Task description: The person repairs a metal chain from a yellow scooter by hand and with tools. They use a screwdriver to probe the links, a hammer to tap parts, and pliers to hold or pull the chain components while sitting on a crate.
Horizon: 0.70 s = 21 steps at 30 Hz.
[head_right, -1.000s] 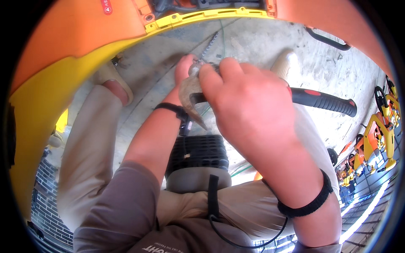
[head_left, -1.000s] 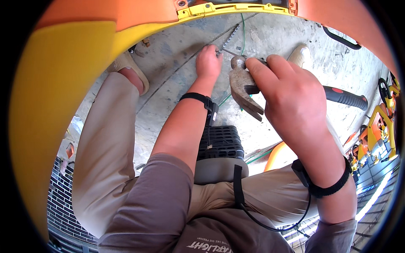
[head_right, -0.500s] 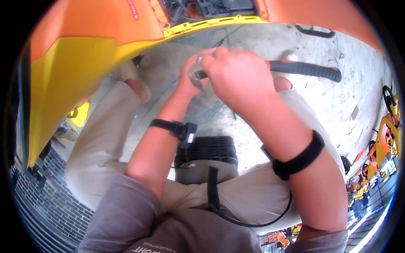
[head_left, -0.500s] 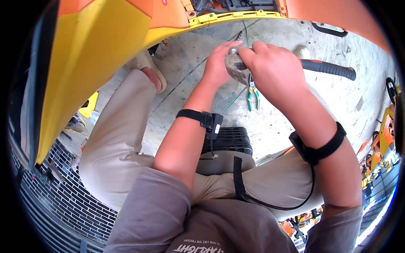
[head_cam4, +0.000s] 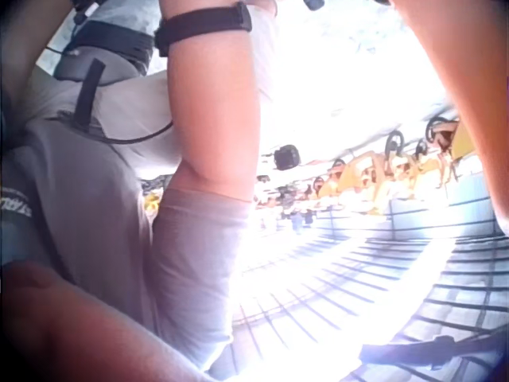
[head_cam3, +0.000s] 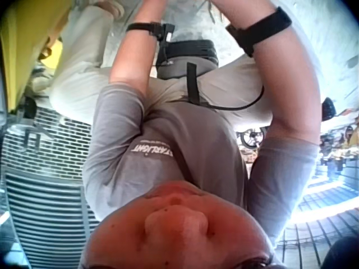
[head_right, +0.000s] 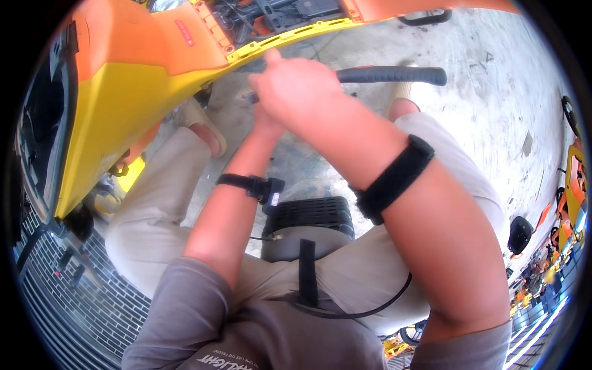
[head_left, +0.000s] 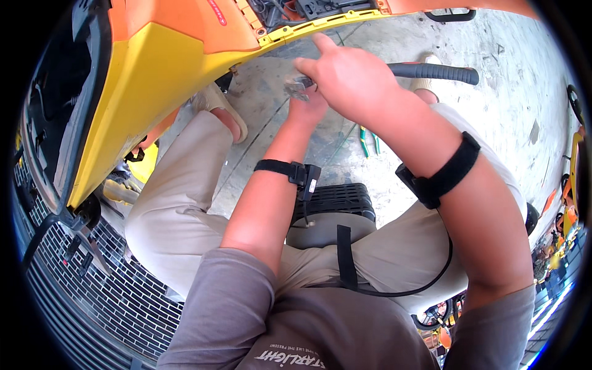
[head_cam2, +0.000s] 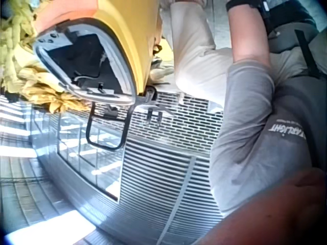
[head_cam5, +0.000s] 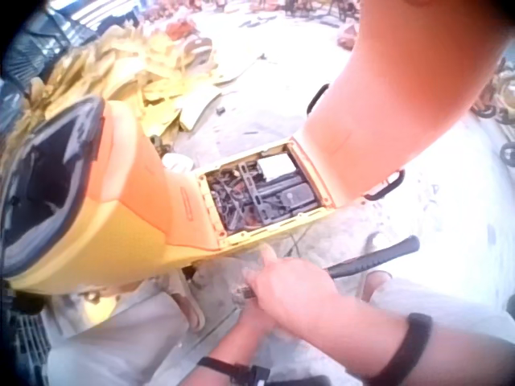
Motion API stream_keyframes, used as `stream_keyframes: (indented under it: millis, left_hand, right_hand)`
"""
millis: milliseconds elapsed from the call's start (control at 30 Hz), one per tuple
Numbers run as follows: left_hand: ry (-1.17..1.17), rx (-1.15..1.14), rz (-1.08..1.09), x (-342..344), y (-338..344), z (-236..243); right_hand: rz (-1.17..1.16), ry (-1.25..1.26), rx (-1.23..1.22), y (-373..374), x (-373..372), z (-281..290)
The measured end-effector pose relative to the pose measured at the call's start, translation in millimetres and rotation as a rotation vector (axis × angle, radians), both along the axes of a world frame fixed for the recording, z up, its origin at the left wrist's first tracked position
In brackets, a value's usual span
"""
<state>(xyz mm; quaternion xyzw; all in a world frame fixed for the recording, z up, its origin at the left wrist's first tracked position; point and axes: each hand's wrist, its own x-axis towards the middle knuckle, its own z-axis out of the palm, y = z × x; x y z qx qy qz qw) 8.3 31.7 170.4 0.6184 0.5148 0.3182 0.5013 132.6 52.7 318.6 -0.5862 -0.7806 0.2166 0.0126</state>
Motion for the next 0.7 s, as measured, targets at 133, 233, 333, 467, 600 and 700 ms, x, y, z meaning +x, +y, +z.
stream_keyframes:
  millis: [133, 233, 333, 467, 600, 700]
  left_hand:
    - [-0.120, -0.019, 0.100, -4.0, 1.2, -0.5]
    - [-0.104, -0.176, 0.040, -13.8, 2.8, 0.1]
    - [-0.229, -0.170, 0.077, -13.0, 4.1, -6.2]
    - [-0.277, -0.145, 0.049, -11.7, 3.8, -15.9]
    - [-0.265, -0.139, 0.047, -11.6, 1.0, -10.0]
    - [-0.203, -0.117, 0.031, -7.3, -0.1, -1.8]
  right_hand:
    - [0.005, 0.157, 0.148, 15.6, 18.6, 16.0]
    - [-0.048, 0.087, -0.044, 31.2, 33.5, 48.4]
    - [-0.092, 0.235, -0.160, 39.0, 55.0, 72.7]
    - [-0.150, 0.324, 0.036, 19.2, 62.4, 36.7]
    - [-0.191, 0.307, -0.134, 12.9, 60.9, 46.1]
    - [-0.219, 0.289, -0.130, 7.9, 60.8, 36.5]
